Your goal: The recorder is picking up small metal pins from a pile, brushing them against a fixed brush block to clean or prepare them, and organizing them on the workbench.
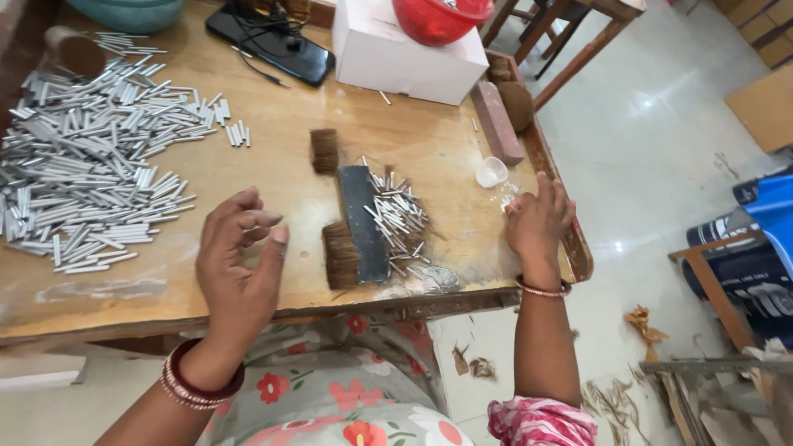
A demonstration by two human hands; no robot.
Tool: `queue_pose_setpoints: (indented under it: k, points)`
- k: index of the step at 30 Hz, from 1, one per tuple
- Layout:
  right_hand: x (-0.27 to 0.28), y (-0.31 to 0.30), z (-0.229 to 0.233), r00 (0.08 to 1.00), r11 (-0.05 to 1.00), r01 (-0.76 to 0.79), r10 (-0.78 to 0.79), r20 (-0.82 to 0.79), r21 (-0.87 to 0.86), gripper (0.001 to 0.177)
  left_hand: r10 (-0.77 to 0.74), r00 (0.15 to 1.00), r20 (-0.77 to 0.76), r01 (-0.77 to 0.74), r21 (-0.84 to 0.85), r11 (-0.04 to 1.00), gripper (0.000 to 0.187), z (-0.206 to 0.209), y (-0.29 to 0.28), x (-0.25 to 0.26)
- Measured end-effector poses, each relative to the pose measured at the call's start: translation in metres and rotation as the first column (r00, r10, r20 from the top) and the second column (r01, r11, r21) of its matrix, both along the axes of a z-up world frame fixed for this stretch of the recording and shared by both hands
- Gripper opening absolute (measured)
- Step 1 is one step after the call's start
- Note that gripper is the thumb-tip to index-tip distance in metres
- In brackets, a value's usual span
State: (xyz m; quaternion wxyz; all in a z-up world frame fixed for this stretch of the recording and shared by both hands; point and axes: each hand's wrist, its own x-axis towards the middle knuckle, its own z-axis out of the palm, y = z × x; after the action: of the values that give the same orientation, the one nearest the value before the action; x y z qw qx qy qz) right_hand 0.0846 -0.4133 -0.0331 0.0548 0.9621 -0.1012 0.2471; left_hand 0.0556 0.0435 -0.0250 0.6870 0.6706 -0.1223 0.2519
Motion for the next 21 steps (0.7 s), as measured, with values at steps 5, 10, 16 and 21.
queue_pose_setpoints:
  k: [5,10,16,21]
  points:
    - [-0.039,0.135,0.042,0.853,0.801,-0.521,0.504,0.139,0.295,0.008,0.045,0.999,-0.021,-0.043,0.093,0.995,0.015,0.005,0.000,0.002]
    - [-0.058,0.241,0.054,0.692,0.658,-0.712,0.716,0.087,0.247,0.009,-0.096,0.984,-0.149,0.108,0.073,0.992,0.025,0.000,0.002,0.006]
    - [-0.056,0.249,0.047,0.720,0.704,-0.692,0.688,0.089,0.160,0.004,-0.315,0.932,0.178,0.137,0.632,0.763,0.081,0.010,-0.005,0.014]
    - [-0.068,0.230,0.032,0.695,0.519,-0.690,0.671,0.260,0.504,0.023,-0.303,0.871,-0.386,0.490,0.720,0.492,0.058,0.006,-0.011,0.015]
